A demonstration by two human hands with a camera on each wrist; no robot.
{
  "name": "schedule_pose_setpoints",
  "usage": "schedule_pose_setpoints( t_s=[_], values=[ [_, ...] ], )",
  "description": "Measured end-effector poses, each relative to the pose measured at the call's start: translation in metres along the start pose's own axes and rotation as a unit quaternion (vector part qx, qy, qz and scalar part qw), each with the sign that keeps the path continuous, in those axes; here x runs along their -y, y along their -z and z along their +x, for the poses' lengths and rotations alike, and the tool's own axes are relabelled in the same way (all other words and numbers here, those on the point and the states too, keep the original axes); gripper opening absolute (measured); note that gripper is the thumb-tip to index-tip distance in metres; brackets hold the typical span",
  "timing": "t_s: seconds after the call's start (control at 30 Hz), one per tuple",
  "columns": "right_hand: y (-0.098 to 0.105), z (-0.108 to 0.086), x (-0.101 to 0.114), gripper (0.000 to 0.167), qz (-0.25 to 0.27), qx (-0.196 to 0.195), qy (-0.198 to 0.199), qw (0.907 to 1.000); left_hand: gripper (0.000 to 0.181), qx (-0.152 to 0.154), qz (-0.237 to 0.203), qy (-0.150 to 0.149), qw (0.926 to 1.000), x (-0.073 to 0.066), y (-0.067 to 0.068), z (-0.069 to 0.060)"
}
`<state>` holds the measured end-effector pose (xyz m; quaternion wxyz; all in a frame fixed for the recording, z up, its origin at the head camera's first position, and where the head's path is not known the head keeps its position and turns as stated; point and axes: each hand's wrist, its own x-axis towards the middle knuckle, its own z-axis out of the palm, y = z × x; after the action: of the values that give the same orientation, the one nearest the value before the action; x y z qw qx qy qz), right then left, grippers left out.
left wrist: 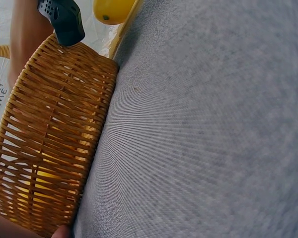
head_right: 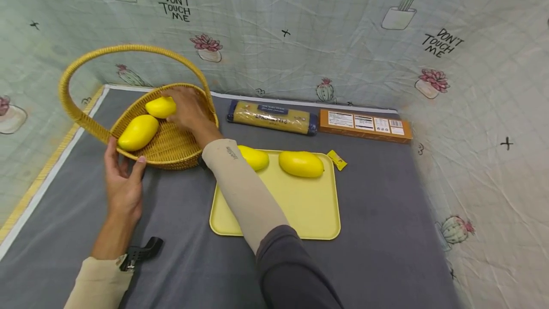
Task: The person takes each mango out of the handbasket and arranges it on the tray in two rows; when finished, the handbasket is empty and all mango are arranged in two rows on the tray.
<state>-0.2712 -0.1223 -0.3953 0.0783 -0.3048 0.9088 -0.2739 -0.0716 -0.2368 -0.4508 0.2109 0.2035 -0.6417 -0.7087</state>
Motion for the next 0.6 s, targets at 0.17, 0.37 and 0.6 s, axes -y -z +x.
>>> schedule_pose_setpoints(
  t_s=[0.17,0.37,0.6],
  values=[
    [-0.0021,0.0001,-0.0001,0.068,0.012,0.002,-0.015,0.9998,0.084,0.0,0.0,0.001,1.0,0.0009,0.0003,-0.0006],
    [-0.001,-0.0009,0.0025,0.068,0.0,0.009,-0.032,0.9994,0.085,0.001,0.0,0.0,1.0,0.0019,-0.0002,-0.001],
    [0.0004,0.0007,0.002,0.067,-0.014,0.013,-0.019,0.9996,0.085,0.004,0.0,-0.002,1.0,0.0012,0.0003,-0.0015]
  ],
)
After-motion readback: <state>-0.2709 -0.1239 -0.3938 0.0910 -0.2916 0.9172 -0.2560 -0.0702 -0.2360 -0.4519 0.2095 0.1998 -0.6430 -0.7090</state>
